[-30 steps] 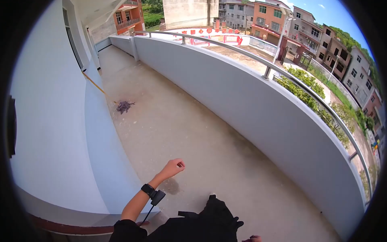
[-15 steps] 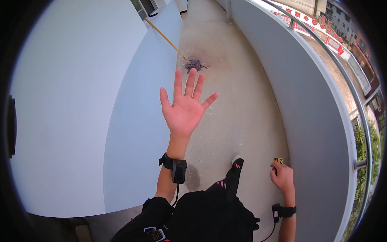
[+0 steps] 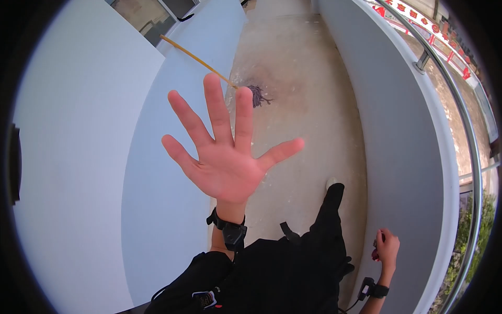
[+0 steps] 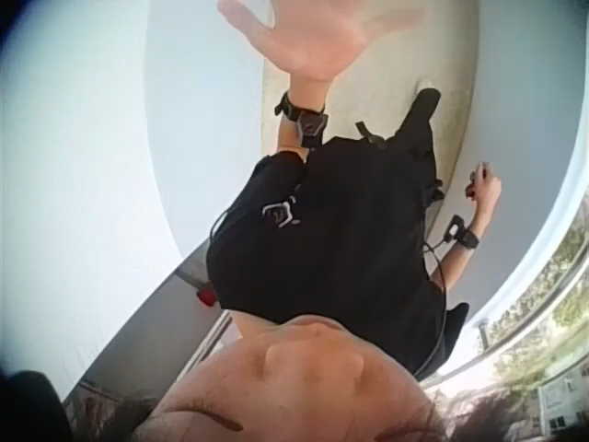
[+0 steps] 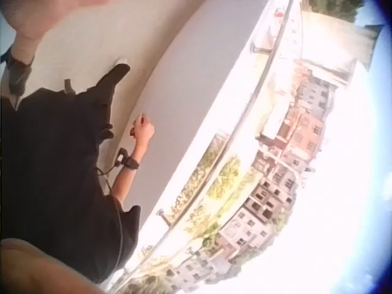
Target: Cleaning a shoe box and a window with a cloth before washing the cloth in a sink.
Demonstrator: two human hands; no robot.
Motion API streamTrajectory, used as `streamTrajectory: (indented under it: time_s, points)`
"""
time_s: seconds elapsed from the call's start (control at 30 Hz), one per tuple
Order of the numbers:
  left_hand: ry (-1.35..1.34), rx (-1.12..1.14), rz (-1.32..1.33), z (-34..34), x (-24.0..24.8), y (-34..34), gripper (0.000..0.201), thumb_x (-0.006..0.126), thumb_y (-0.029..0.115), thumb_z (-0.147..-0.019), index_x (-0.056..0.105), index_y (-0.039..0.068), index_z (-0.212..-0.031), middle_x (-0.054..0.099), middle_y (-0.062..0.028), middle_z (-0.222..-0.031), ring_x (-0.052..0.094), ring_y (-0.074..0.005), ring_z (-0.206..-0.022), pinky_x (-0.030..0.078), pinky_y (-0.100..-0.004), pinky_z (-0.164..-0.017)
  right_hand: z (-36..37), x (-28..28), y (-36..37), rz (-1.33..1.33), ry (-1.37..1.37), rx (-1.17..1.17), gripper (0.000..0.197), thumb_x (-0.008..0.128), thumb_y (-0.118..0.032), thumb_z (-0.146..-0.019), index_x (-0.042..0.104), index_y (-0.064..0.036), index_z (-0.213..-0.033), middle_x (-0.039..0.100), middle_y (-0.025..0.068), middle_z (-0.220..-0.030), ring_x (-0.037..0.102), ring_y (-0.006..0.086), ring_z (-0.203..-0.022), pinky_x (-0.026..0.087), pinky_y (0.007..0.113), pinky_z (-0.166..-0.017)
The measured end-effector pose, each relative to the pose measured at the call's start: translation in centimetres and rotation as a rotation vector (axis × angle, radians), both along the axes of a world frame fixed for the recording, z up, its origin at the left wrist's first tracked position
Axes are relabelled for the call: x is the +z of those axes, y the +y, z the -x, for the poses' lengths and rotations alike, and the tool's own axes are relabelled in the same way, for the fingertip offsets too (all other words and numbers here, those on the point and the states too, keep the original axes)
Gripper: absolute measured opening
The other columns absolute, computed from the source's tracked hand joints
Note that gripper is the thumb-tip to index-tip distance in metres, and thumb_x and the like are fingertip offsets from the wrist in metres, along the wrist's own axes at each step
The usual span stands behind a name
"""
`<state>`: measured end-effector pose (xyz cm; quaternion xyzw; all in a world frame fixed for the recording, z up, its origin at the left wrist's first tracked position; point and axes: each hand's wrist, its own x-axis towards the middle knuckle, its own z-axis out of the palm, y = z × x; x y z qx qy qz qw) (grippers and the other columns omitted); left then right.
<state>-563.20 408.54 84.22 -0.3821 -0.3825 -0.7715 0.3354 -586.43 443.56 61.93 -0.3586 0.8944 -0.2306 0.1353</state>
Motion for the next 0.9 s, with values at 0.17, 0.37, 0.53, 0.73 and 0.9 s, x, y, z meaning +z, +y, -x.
streamTrajectory:
  time_s: [0.17, 0.37, 0.53, 0.73, 0.9]
  points:
    - [-0.009, 0.084, -0.016, 12.6, 0.0, -11.5, 0.056, 0.010, 0.064, -0.088, -0.003, 0.045, -0.138, -0.015, 0.0080, -0.148, -0.011, -0.0192, -0.138, 0.001, -0.0745, -0.095, 15.4, 2.3, -16.9, -0.069, -0.041, 0.099, 0.014, 0.055, -0.017, -0.083, 0.060, -0.0048, -0.079, 0.059, 0.0114, -0.059, 0.060, 0.0299, -0.057, 0.046, 0.037, -0.054]
    - [-0.155, 0.195, -0.099, 21.1, -2.0, -30.0, 0.065, 0.004, 0.071, -0.082, 0.006, 0.042, -0.140, -0.003, 0.0040, -0.150, -0.005, -0.0237, -0.138, -0.001, -0.0727, -0.096, 27.5, 4.6, -42.9, 0.055, -0.108, 0.430, 0.014, 0.056, -0.018, -0.082, 0.061, -0.0057, -0.077, 0.059, 0.0118, -0.061, 0.059, 0.0299, -0.055, 0.047, 0.037, -0.052]
    - [-0.179, -0.006, -0.060, 29.1, -8.9, -47.0, 0.074, -0.002, 0.074, -0.079, 0.023, 0.038, -0.139, 0.009, -0.0012, -0.150, 0.004, -0.0281, -0.138, -0.001, -0.0733, -0.096, 39.2, 1.2, -63.7, 0.045, 0.076, 0.697, 0.015, 0.055, -0.020, -0.081, 0.062, -0.0070, -0.075, 0.058, 0.0134, -0.060, 0.058, 0.0330, -0.058, 0.047, 0.040, -0.054]
    - [-0.588, 0.485, -0.856, 39.3, -13.5, -72.2, 0.047, 0.030, 0.048, -0.093, 0.044, 0.020, -0.128, 0.045, -0.0066, -0.130, 0.040, -0.0281, -0.122, 0.028, -0.0582, -0.098, 51.7, -2.2, -80.1, -0.058, 0.130, 0.397, 0.019, 0.054, -0.025, -0.080, 0.064, -0.0085, -0.078, 0.062, 0.0133, -0.065, 0.060, 0.0344, -0.063, 0.049, 0.042, -0.059]
    - [-1.070, 0.431, -1.745, 45.9, -26.3, -96.5, 0.014, 0.048, 0.010, -0.080, 0.052, 0.007, -0.092, 0.057, -0.0054, -0.091, 0.054, -0.0224, -0.087, 0.041, -0.0401, -0.082, 61.8, -8.1, -86.6, -0.218, 0.012, 0.148, 0.025, 0.055, -0.030, -0.078, 0.066, -0.0073, -0.081, 0.064, 0.0135, -0.070, 0.062, 0.0344, -0.069, 0.051, 0.042, -0.065]
